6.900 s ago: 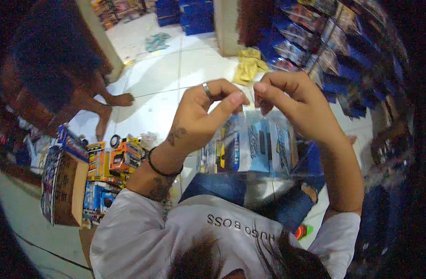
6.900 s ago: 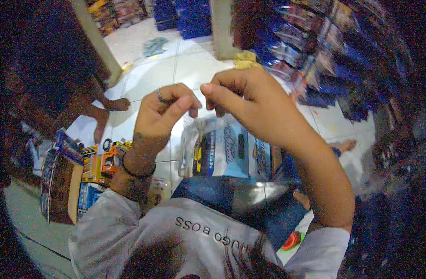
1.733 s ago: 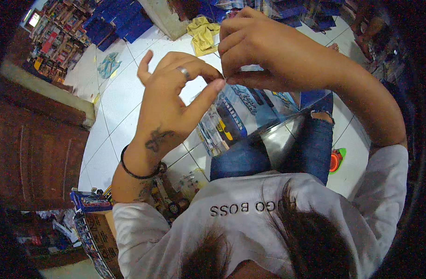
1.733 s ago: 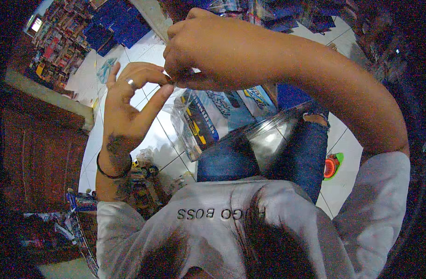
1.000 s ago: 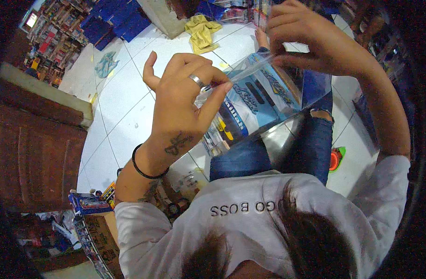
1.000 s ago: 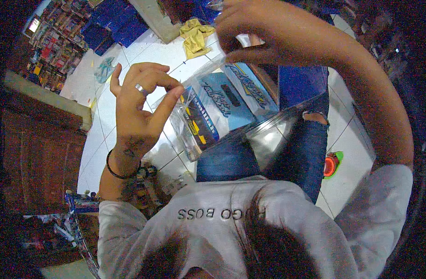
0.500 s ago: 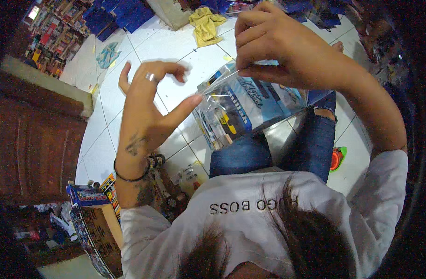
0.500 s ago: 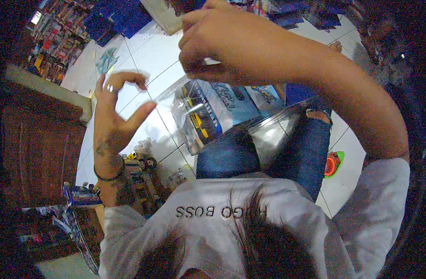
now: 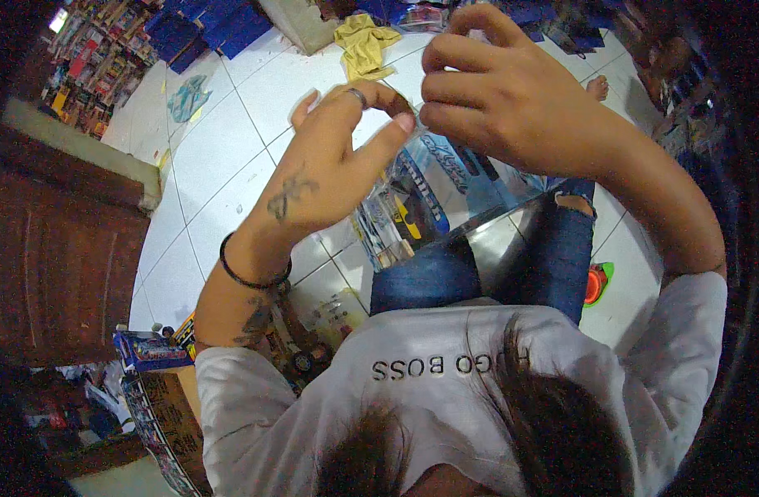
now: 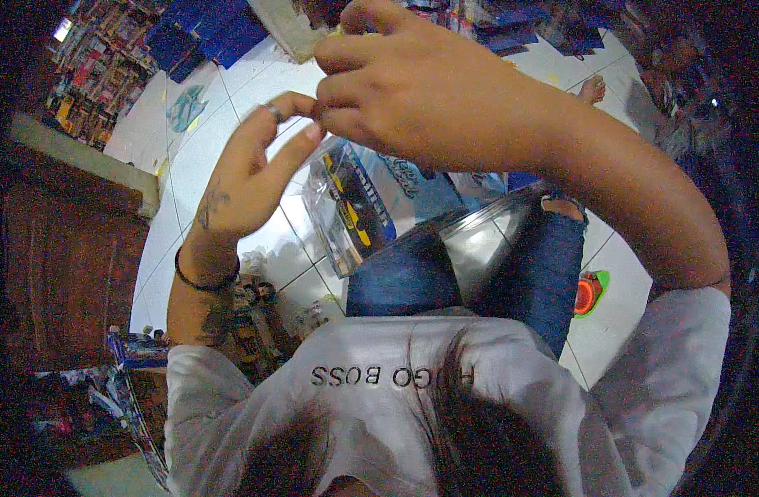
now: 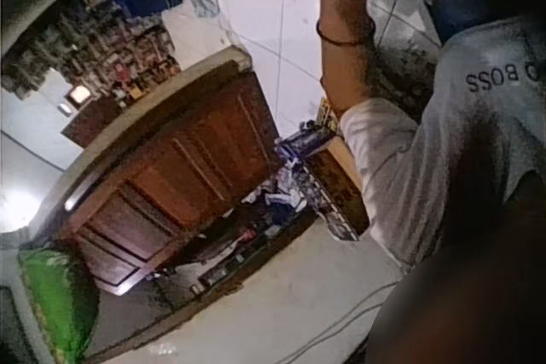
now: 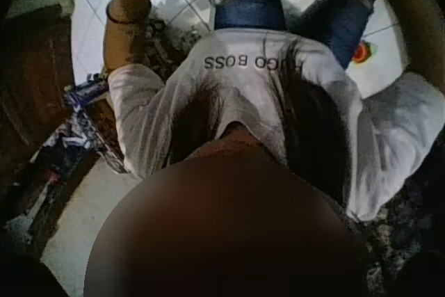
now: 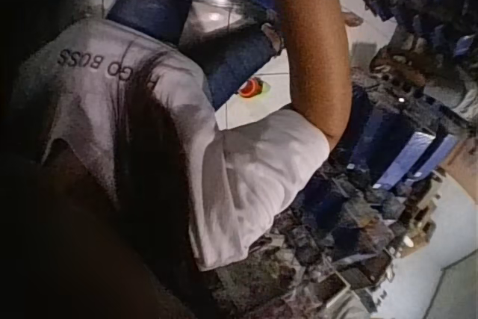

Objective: The person wraps several toy boxes in clear plastic film using a tape dispenser. They pull film from the roll, enclose each box, and seal the edges with tape. The person handles multiple boxes one at a time, rotating them to cover all sides.

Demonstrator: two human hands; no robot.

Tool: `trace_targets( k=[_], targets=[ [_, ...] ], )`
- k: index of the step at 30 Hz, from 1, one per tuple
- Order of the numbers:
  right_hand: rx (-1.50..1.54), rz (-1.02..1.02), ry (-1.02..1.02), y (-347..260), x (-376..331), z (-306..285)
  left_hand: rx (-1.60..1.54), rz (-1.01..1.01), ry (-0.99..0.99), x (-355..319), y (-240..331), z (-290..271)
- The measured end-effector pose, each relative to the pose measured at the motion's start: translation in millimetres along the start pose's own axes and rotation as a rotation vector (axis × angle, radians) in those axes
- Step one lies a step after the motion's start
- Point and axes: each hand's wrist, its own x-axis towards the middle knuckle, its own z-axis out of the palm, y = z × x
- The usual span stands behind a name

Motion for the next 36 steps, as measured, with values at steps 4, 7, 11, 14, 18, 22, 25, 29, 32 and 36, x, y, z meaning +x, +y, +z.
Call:
trace_targets(
  k=[4, 7, 11, 14, 18, 22, 25, 29, 32, 36],
  targets=[
    [0.195, 0.073, -0.136, 10.1, -1.3, -13.0, 0.308, 0.297, 0.15, -8.4, 6.7, 3.9],
    [0.293, 0.162, -0.301, 12.8, 3.2, -46.4, 0.338, 0.278, 0.219, -12.2, 7.9, 9.1],
    [0.192, 0.351, -0.347, 3.6, 5.2, -69.7, 0.286, 0.338, 0.334, -12.2, 0.7, 20.6],
    [0.015, 0.319, -0.104, -6.2, 1.2, -46.3, 0.289, 0.333, 0.367, -14.5, -5.3, 26.6],
    [0.069, 0.236, -0.05, -11.7, -3.6, -7.8, 0.369, 0.228, 0.306, -31.9, -8.4, 11.2],
    [0.158, 0.257, -0.102, -7.5, 2.1, -13.1, 0.462, 0.143, 0.08, -40.9, -9.5, -20.7],
    [0.366, 0.237, -0.222, -0.9, 9.3, -28.2, 0.392, 0.16, 0.207, -31.6, -5.7, -17.8],
    [0.448, 0.25, -0.274, 7.0, 6.6, -36.7, 0.318, 0.319, 0.208, -16.0, 1.8, 7.2],
    [0.492, 0.28, -0.231, 7.5, 2.6, -32.4, 0.257, 0.305, 0.223, -7.7, -0.4, 12.0],
    [0.196, 0.249, -0.075, -5.2, 7.2, -19.6, -0.297, 0.155, 0.007, 9.1, -12.4, 11.8]
  ],
)
